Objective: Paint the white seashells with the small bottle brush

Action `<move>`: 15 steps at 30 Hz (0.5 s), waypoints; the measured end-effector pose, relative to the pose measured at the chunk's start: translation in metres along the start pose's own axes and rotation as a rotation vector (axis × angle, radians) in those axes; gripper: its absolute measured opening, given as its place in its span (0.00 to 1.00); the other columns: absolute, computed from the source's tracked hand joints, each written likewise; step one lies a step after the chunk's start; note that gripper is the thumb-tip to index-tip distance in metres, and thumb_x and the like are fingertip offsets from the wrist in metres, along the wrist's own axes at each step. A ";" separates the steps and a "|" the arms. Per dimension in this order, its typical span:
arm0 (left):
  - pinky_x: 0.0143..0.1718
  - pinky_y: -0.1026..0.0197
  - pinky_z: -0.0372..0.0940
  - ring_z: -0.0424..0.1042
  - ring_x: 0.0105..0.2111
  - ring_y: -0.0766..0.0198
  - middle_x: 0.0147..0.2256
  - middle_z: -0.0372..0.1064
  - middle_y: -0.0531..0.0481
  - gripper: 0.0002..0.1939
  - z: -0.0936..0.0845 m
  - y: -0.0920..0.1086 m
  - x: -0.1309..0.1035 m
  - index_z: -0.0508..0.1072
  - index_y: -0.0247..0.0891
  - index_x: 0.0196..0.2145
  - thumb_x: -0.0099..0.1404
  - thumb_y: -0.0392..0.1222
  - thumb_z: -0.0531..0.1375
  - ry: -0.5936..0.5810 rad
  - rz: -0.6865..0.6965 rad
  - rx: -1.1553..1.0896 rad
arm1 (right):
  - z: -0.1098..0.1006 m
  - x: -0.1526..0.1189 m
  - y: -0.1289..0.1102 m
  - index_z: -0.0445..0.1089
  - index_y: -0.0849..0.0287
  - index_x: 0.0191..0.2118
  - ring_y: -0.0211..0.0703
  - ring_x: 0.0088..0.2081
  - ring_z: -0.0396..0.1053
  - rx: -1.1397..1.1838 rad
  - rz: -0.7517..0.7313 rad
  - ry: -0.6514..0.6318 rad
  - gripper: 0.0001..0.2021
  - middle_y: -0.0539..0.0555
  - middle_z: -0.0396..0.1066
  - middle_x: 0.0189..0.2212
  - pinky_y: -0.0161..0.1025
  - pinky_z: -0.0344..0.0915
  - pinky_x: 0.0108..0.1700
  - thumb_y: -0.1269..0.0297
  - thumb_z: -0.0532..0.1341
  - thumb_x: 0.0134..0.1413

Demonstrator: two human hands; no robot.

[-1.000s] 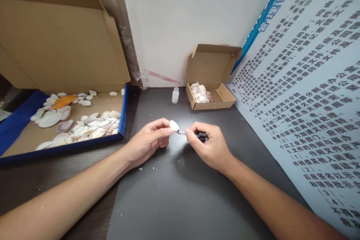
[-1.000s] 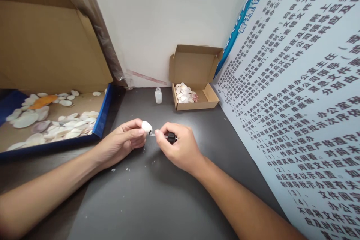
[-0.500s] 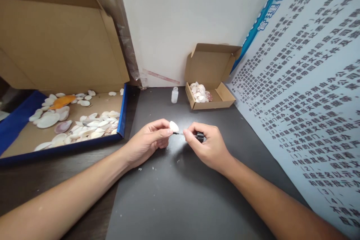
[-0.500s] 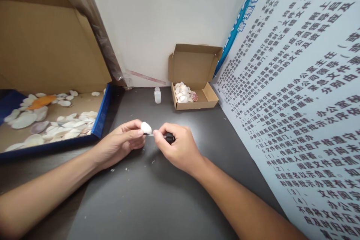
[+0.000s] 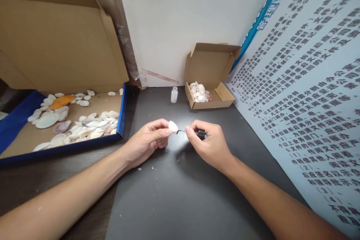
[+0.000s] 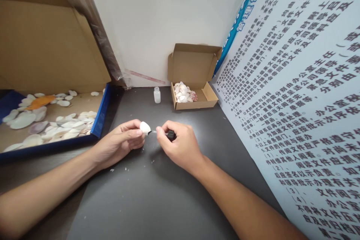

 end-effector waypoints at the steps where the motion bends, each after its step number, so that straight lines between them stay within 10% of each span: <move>1: 0.26 0.67 0.50 0.53 0.22 0.73 0.21 0.59 0.58 0.07 0.000 0.000 0.000 0.75 0.38 0.30 0.59 0.43 0.68 0.002 -0.003 -0.001 | -0.001 0.001 0.001 0.60 0.58 0.21 0.32 0.22 0.56 -0.019 0.013 0.015 0.15 0.45 0.59 0.18 0.33 0.53 0.26 0.65 0.58 0.58; 15: 0.26 0.66 0.50 0.54 0.23 0.72 0.23 0.59 0.57 0.06 0.001 0.002 -0.002 0.73 0.37 0.31 0.60 0.41 0.66 -0.023 0.005 0.007 | -0.004 0.002 0.002 0.59 0.58 0.22 0.32 0.22 0.55 -0.016 -0.019 0.031 0.15 0.45 0.57 0.18 0.33 0.53 0.27 0.65 0.58 0.59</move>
Point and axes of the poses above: each hand's wrist, its own x-axis towards the middle knuckle, its own z-axis out of the palm, y = z × x, the point moved 4 cm from there along x, towards the middle knuckle
